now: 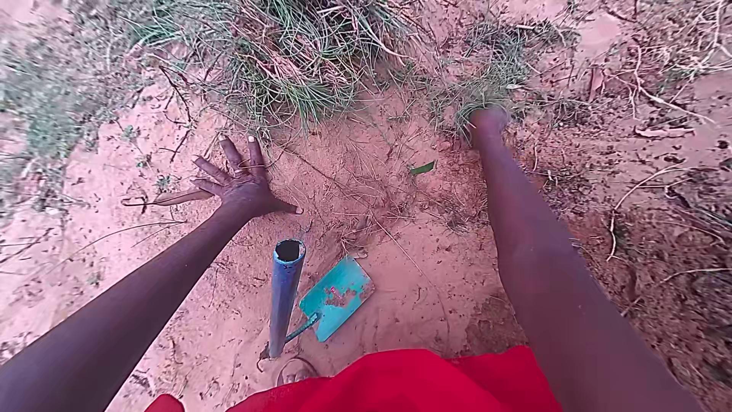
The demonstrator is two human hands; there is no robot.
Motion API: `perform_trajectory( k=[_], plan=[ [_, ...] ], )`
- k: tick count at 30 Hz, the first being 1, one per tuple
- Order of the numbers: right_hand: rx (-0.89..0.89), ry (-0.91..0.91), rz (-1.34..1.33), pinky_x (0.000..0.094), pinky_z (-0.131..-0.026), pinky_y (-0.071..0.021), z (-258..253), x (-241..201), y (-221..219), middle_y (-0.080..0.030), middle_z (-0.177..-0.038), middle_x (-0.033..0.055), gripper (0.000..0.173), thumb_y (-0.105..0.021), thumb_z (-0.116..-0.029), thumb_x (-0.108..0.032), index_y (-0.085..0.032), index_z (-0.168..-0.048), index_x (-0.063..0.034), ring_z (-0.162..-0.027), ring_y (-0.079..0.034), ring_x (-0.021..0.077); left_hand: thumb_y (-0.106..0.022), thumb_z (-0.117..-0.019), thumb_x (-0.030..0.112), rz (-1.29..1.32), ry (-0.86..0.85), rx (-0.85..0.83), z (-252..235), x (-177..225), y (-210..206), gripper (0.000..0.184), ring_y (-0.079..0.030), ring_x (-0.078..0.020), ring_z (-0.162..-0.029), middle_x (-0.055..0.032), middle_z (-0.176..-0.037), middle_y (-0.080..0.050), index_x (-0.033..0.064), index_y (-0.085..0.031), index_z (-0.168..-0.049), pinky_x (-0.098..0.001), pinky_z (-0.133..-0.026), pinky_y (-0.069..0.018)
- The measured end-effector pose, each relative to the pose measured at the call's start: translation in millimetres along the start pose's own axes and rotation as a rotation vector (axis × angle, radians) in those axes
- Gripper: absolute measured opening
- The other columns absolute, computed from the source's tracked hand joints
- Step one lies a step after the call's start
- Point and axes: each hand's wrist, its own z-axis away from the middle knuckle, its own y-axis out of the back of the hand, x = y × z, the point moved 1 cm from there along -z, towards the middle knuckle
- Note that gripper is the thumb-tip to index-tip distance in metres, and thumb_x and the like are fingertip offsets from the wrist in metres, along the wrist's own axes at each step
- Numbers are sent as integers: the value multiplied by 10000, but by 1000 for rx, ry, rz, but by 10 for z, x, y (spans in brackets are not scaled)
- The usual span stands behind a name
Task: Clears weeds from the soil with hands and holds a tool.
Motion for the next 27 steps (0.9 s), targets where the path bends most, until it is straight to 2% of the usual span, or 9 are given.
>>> perform_trajectory(
  k=[3, 5, 9, 11, 14, 18, 20, 23, 27],
  plan=[
    [-20, 38, -43, 572, -1170, -352, -116, 50, -84, -454, -1517, 322, 516, -495, -1035, -192, -461, -1453, 108, -1441, -426, 433, -1005, -364, 612, 2, 3, -4, -11, -8, -7, 1789, 200, -625, -1481, -222, -1641, 348, 229, 190, -1639, -916, -1024, -73],
    [-67, 180, 58, 629, -1122, -372, -176, 133, -119, -511, -1450, 349, 438, -457, -1061, -155, -513, -1400, 117, -1387, -476, 479, -1010, -373, 595, -7, -2, 1, -12, -12, -3, 1780, 188, -642, -1475, -237, -1636, 347, 218, 180, -1642, -913, -1027, -82],
    [-170, 396, -82, 537, -1131, -412, -219, 318, -19, -580, -1407, 259, 402, -521, -1065, -178, -549, -1423, 4, -1343, -538, 360, -1027, -396, 539, -5, -6, 0, 19, 20, 23, 1758, 175, -638, -1481, -235, -1644, 333, 200, 161, -1647, -910, -1028, -87],
    [-155, 437, 38, 590, -1119, -410, -143, 244, 35, -579, -1399, 305, 385, -522, -1049, -124, -566, -1399, 31, -1342, -543, 428, -1025, -414, 536, 4, -12, 8, 37, 22, 40, 1737, 177, -630, -1486, -232, -1647, 328, 190, 144, -1651, -911, -1028, -72],
    [-246, 22, -178, 460, -1187, -324, 279, -120, 255, -407, -1563, 274, 437, -329, -1123, -102, -371, -1518, 82, -1446, -412, 332, -1021, -441, 531, 14, -9, -5, 49, 24, 58, 1717, 188, -632, -1481, -224, -1643, 341, 202, 153, -1649, -908, -1031, -59],
    [-239, -107, -788, 406, -859, -537, -203, 360, 54, -579, -1235, 94, 416, -285, -1133, -349, -470, -1419, -112, -1054, -591, 179, -1011, -403, 588, -8, -4, -17, 34, 31, 46, 1750, 208, -655, -1461, -239, -1631, 355, 217, 162, -1648, -908, -1036, -44],
    [-235, -88, -885, 335, -717, -541, -273, 428, 24, -575, -1072, 39, 290, -355, -1125, -298, -485, -1340, -153, -884, -596, 126, -1008, -393, 599, -3, -7, -19, 19, 40, 52, 1755, 208, -659, -1458, -248, -1632, 348, 228, 160, -1649, -915, -1027, -36],
    [-112, -116, -652, 416, -988, -499, -139, 244, 10, -517, -1425, 167, 457, -398, -1099, -188, -376, -1532, -41, -1232, -549, 223, -1003, -396, 608, -17, -3, -20, 4, 35, 55, 1757, 201, -657, -1462, -241, -1635, 346, 232, 176, -1644, -907, -1039, -51],
    [23, -72, -37, 544, -1101, -426, -63, -4, -113, -550, -1439, 287, 440, -349, -1104, -196, -542, -1381, 85, -1363, -529, 395, -992, -358, 639, -31, -21, 8, -23, 17, -13, 1780, 210, -653, -1462, -245, -1637, 341, 243, 172, -1645, -908, -1041, -53]
  ],
)
